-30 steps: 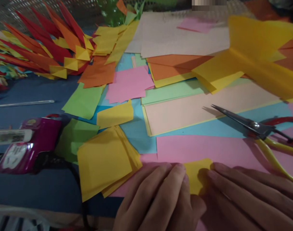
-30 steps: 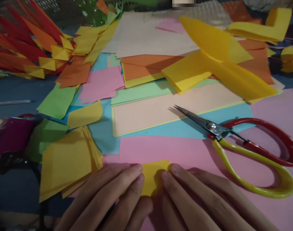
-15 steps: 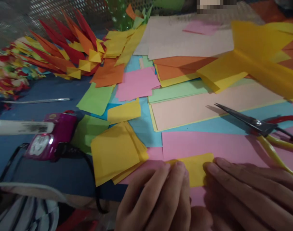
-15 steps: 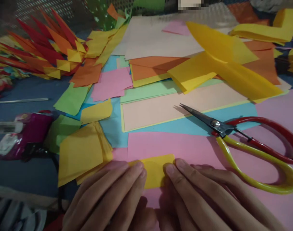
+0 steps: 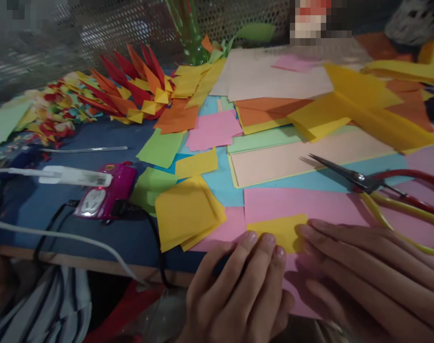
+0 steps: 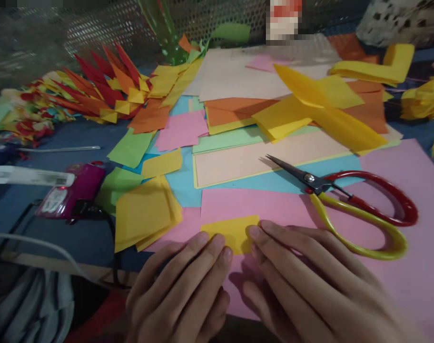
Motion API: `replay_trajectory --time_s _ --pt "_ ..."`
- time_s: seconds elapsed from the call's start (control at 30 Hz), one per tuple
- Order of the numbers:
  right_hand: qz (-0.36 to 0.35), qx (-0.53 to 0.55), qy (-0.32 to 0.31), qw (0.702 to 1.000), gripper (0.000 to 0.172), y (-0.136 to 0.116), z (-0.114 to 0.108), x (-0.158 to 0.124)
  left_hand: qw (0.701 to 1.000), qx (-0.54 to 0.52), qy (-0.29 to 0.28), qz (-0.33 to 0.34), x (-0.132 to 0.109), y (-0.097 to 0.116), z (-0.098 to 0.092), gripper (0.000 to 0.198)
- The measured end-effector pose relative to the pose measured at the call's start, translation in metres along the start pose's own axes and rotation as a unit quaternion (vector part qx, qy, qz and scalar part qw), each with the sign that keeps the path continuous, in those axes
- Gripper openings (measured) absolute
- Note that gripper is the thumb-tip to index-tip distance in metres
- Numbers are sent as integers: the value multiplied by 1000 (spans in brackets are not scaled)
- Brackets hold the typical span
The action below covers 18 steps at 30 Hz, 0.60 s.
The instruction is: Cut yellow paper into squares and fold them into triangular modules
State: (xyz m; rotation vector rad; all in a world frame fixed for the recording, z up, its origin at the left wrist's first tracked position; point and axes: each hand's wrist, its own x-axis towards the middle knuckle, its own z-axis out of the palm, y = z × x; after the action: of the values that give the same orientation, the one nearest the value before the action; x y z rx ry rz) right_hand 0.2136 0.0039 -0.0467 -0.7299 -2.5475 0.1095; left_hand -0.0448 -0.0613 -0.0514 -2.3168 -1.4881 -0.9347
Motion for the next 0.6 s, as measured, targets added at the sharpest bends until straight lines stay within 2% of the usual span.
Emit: replay_trajectory --time_s 0.13,0.17,0.3,0.43,0.5,0.6 --pt "31 16 -12 999 34 -1 -7 11 995 16 -87 41 0 -5 -13 40" --pt "38 26 -8 999 31 -1 -8 13 994 20 -92 52 0 -7 -16 41" --pt "72 69 0 995 29 0 -10 22 995 -13 -80 52 3 -8 -18 44" --pt "71 61 16 995 38 -4 -7 22 995 -78 -58 -22 20 -4 -15 23" --pt "80 60 23 995 40 -7 -5 18 996 -68 -53 -33 30 -3 -15 27" --pt "112 51 39 992 48 -10 -5 15 995 -53 -88 -8 39 -3 -17 38"
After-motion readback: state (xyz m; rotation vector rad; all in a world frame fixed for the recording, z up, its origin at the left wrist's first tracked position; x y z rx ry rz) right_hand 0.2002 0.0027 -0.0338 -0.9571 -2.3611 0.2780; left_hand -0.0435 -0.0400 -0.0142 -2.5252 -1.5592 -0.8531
